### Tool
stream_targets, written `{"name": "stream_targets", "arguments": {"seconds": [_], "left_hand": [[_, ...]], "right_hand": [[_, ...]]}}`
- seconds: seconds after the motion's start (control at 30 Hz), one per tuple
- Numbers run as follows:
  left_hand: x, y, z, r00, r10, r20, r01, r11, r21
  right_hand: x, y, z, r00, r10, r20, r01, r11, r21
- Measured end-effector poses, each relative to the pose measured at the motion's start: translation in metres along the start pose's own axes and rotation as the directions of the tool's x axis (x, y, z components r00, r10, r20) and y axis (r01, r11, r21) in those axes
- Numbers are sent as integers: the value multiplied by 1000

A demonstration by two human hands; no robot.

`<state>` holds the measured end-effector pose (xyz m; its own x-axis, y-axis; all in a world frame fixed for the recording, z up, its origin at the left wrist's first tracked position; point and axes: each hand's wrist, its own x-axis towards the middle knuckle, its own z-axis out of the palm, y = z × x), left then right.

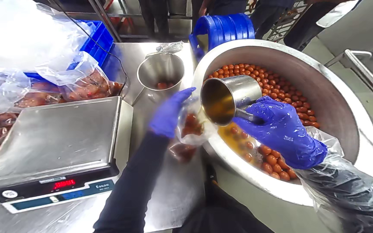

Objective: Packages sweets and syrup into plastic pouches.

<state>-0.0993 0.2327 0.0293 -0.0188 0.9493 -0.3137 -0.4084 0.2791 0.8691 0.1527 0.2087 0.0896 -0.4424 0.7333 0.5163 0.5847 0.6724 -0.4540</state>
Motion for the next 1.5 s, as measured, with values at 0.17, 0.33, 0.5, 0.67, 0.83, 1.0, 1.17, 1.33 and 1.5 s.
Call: {"name": "stream_targets", "arguments": {"seconds": [0.17,0.33,0.5,0.67,0.83,1.0,1.17,1.33,1.5], "left_hand": [[1,-1,-1,1000,4,30,-5,1000,22],[1,0,-2,994,5,105,-3,1000,-25],[0,0,-2,992,7,126,-4,1000,-25],[1,-1,-4,992,0,127,-5,999,40],[1,-4,-7,992,4,127,1,999,-35],[-10,0,-10,995,-4,103,2,1000,20],[-18,-1,-21,997,27,75,-30,999,29],[-32,-2,-40,985,90,150,-80,994,-72],[-56,-6,-55,970,216,108,-202,971,-125]], "right_hand": [[-2,-1,1,955,290,63,-297,932,207],[3,-10,-4,805,584,103,-574,723,384],[1,-6,-10,798,601,39,-523,660,539],[-2,7,-17,800,599,-32,-422,600,680],[-18,26,-18,740,667,-86,-413,552,724],[-57,58,5,569,822,6,-579,396,713],[-104,80,16,438,899,-12,-556,281,782],[-143,58,4,373,922,-107,-486,292,824],[-170,38,8,266,952,-152,-514,273,813]]}}
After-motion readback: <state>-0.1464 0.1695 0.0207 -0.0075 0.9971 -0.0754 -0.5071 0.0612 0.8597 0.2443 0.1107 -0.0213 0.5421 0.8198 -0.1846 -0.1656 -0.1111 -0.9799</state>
